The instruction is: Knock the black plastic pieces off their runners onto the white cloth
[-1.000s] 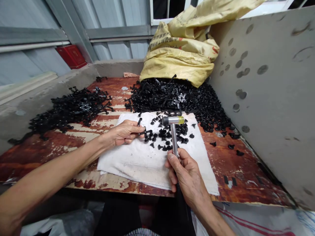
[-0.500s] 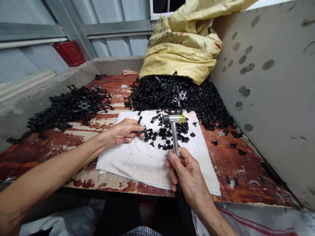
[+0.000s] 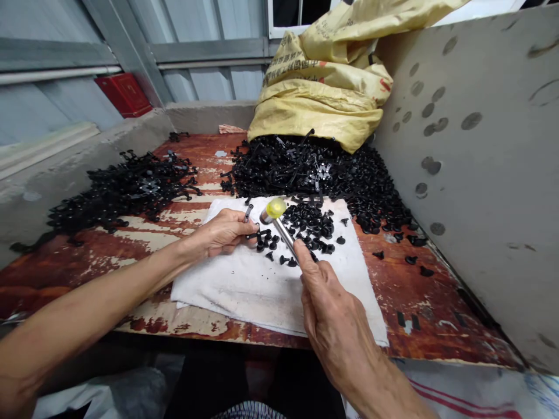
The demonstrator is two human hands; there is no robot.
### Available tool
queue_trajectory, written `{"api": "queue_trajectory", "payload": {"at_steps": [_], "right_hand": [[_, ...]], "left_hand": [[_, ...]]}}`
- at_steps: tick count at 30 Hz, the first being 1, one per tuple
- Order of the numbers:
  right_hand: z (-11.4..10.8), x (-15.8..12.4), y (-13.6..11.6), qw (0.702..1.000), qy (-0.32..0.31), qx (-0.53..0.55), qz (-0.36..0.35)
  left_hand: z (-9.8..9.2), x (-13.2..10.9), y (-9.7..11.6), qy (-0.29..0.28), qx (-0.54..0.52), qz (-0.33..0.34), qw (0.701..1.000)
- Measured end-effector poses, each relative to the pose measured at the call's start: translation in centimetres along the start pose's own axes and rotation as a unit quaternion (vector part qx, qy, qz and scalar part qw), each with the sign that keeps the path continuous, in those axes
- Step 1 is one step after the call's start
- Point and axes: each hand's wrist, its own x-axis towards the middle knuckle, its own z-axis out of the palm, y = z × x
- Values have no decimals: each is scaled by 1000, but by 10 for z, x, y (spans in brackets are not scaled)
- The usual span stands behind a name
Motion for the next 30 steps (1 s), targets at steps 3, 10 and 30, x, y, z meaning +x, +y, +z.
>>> {"api": "queue_trajectory", "payload": {"at_steps": [3,10,30], "right_hand": [[3,-1,9,999,-42,-31,5],[-3,3,-1,1000,-7,9,-12],[-7,10,13,996,-46,-79,-17]], "left_hand": [[1,1,-1,9,8,1,1000],[4,-4,-5,16,-4,12,1000],[2,-5,-4,10,21,-6,1000]]}}
